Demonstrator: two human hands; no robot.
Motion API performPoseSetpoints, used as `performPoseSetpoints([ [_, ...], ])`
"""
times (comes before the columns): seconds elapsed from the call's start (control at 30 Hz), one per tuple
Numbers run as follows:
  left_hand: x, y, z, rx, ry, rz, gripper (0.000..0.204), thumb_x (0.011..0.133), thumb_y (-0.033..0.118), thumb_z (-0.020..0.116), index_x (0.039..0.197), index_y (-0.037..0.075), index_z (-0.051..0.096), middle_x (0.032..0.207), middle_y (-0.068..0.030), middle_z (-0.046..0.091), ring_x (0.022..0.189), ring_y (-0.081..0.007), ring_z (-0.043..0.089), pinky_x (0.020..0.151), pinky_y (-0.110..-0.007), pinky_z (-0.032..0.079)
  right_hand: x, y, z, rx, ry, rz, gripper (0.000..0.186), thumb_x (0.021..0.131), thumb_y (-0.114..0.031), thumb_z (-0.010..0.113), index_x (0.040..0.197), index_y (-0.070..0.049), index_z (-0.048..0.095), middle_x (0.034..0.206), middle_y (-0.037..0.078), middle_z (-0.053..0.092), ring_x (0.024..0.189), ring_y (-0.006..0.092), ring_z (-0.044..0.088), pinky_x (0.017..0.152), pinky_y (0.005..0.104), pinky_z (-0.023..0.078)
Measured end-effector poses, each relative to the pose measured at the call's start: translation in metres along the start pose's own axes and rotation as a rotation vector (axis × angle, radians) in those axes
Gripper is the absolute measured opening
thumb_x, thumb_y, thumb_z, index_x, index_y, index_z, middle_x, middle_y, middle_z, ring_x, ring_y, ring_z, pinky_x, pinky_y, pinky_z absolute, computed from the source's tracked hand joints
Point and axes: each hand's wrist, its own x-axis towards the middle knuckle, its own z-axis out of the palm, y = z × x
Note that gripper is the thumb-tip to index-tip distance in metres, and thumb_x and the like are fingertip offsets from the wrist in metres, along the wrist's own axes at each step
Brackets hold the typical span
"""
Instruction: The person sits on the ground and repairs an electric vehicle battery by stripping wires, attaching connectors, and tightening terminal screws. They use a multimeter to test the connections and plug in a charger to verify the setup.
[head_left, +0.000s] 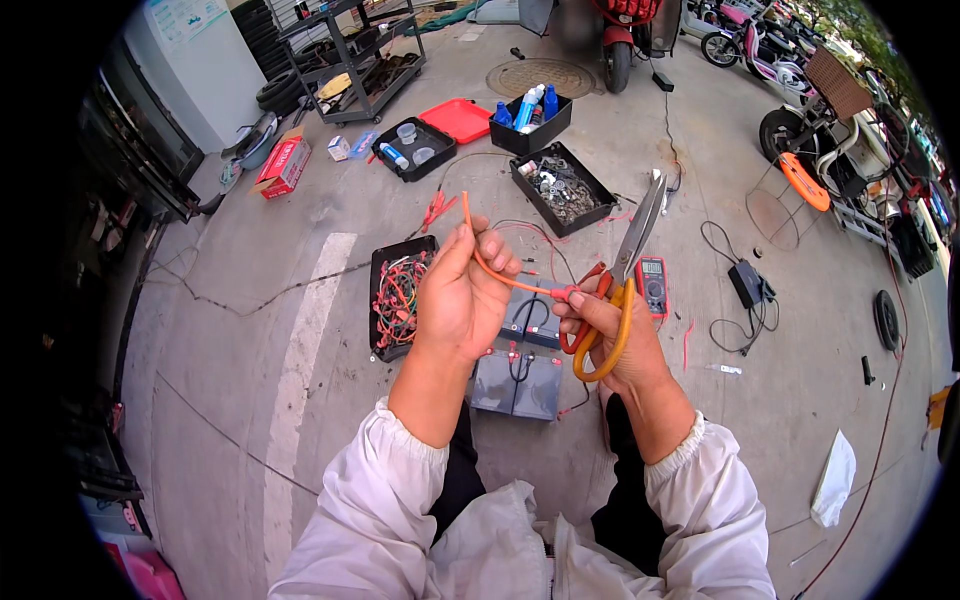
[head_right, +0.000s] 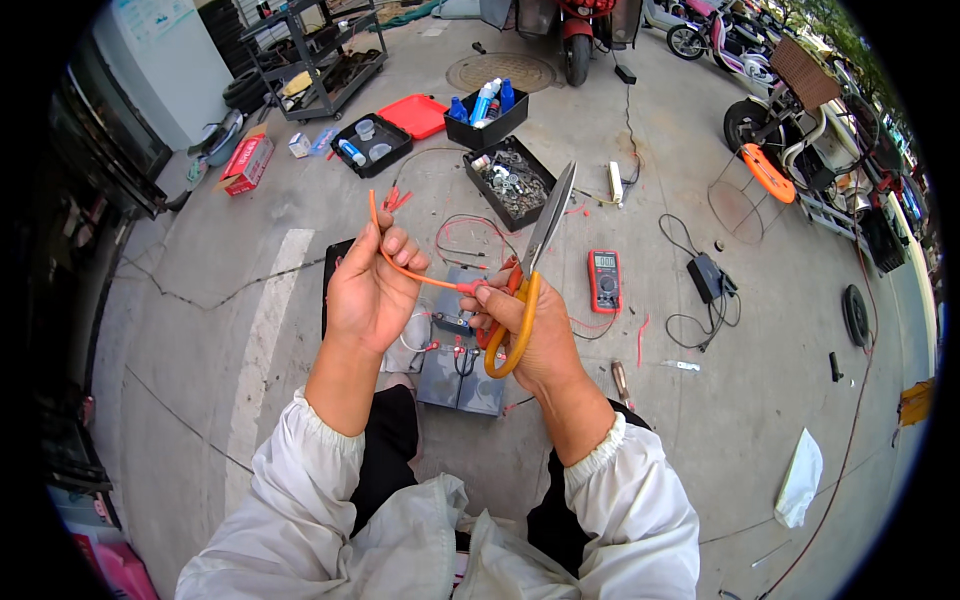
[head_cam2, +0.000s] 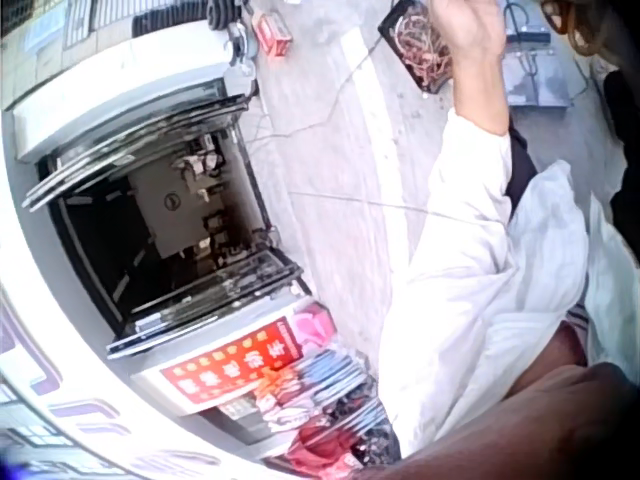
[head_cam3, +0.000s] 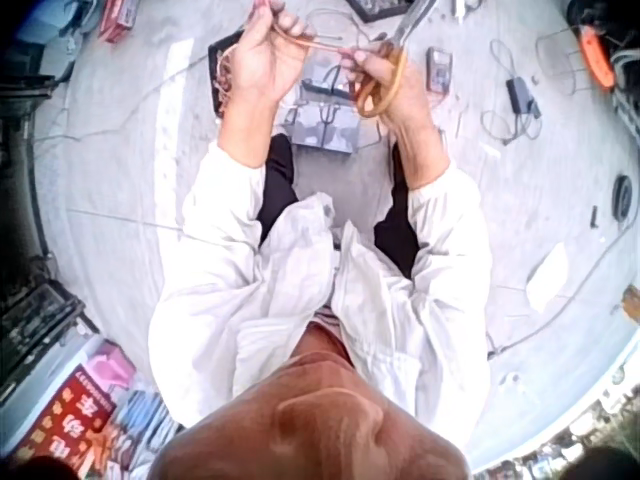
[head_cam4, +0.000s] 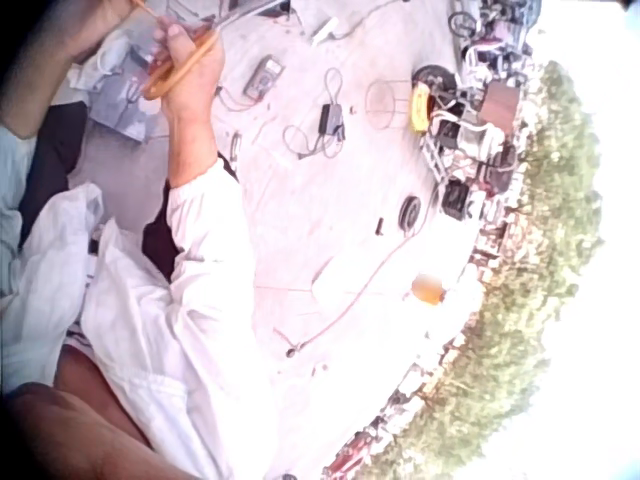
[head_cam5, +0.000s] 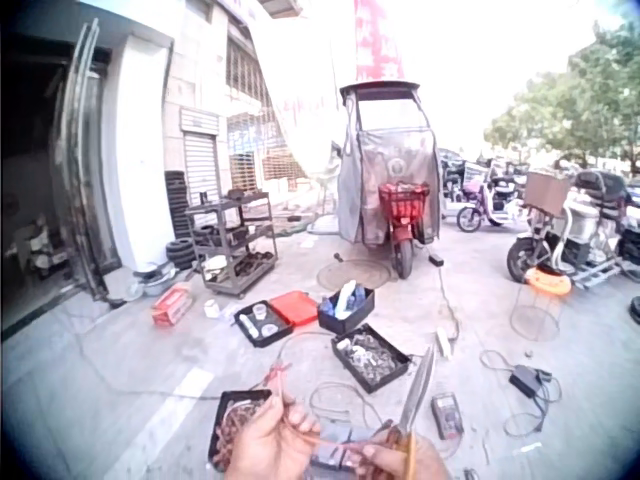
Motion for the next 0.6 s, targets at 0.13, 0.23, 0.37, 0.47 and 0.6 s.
performPoseSetpoints([
  [0.13, -0.002, 0.005, -0.014, -0.020, -0.209, -0.039, 0.020, 0.107, 0.023, 0.040, 0.104, 0.008, 0.054, 0.068, 0.0034, 0.041, 0.064, -0.0112, 0.042, 0.077, -0.032, 0.043, 0.003, -0.009, -0.009, -0.044, -0.031, -0.017, 0.018, 0.088, -0.011, 0.071, 0.097, -0.001, 0.059, 0.083, 0.010, 0.068, 0.067, 0.0133, 0.064, 0.063, 0.0247, 0.053],
  [0.23, -0.010, 0.000, -0.007, 0.004, -0.216, -0.079, 0.022, 0.108, 0.023, 0.040, 0.103, 0.008, 0.055, 0.064, 0.0049, 0.036, 0.060, -0.0089, 0.037, 0.072, -0.032, 0.041, 0.003, -0.019, -0.023, -0.085, -0.041, -0.071, 0.026, 0.083, -0.009, 0.076, 0.100, 0.001, 0.059, 0.083, 0.009, 0.067, 0.067, 0.0138, 0.065, 0.062, 0.0253, 0.053],
  [0.37, -0.013, -0.008, 0.004, 0.086, -0.261, -0.094, 0.022, 0.108, 0.024, 0.041, 0.103, 0.008, 0.055, 0.065, 0.0056, 0.035, 0.060, -0.0081, 0.035, 0.070, -0.032, 0.040, -0.003, -0.034, -0.040, -0.212, -0.063, -0.105, 0.025, 0.084, -0.012, 0.076, 0.099, 0.002, 0.061, 0.075, 0.008, 0.066, 0.062, 0.0130, 0.064, 0.058, 0.0242, 0.051],
  [0.47, -0.012, -0.010, 0.003, 0.129, -0.288, -0.108, 0.022, 0.107, 0.022, 0.040, 0.104, 0.007, 0.054, 0.066, 0.0056, 0.034, 0.061, -0.0081, 0.033, 0.070, -0.031, 0.039, -0.006, -0.037, -0.046, -0.296, -0.095, -0.107, 0.022, 0.085, -0.013, 0.075, 0.096, 0.002, 0.063, 0.073, 0.009, 0.067, 0.061, 0.0125, 0.064, 0.057, 0.0230, 0.051],
  [0.6, -0.010, -0.012, 0.003, 0.151, -0.306, -0.127, 0.022, 0.108, 0.020, 0.036, 0.105, 0.008, 0.054, 0.066, 0.0056, 0.034, 0.062, -0.0078, 0.033, 0.070, -0.029, 0.038, -0.006, -0.037, -0.051, -0.324, -0.057, -0.113, 0.022, 0.085, -0.014, 0.075, 0.096, 0.001, 0.062, 0.076, 0.009, 0.068, 0.061, 0.0118, 0.063, 0.057, 0.0220, 0.050],
])
